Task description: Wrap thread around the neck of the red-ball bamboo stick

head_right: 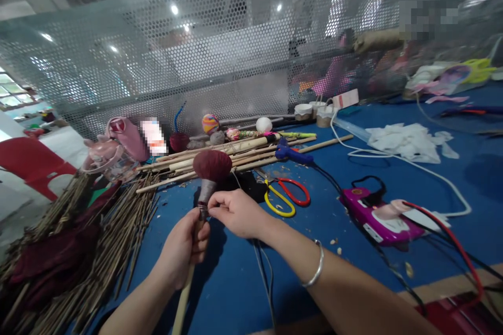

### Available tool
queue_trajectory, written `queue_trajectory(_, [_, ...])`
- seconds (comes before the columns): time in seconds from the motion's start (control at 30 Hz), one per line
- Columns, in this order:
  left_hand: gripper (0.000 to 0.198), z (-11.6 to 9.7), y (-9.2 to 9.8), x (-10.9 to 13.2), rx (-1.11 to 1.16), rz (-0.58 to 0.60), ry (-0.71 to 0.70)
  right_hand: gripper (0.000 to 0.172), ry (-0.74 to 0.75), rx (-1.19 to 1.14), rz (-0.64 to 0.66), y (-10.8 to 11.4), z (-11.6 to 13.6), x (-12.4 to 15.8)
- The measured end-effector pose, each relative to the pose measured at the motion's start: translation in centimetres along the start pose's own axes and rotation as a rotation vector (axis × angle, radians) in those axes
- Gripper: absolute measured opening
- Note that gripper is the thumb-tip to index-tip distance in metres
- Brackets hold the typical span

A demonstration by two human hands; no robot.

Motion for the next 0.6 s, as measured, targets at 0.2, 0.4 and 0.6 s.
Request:
queue_trajectory(0.2, [0.025,-0.14,-0.16,-0.10,0.034,0.045,-0.017,0.015,-0.024,0.015,0.007,-0.12,-0.17,-0.01])
queue_trajectory(0.4, [0.027,0.02,0.04,-0.07,0.023,0.056,-0.014,0.015,0.008,0.044,0.013,-0.08,-0.10,-0.01])
queue_trajectory(0.6, [0.025,-0.14,0.08,-0.25,0.038,0.092,0.026,0.016,-0.021,-0.020,0.031,-0.09,-0.18,-0.06])
Point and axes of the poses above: each hand's wrist, its own x-axis away from the middle knuckle, its own y-axis out of the back of the hand, z = x × y, the point moved 6 cm from there along -x, towards the middle knuckle, and after that the axes turned 6 degrees about -y, right-handed, at the moved point
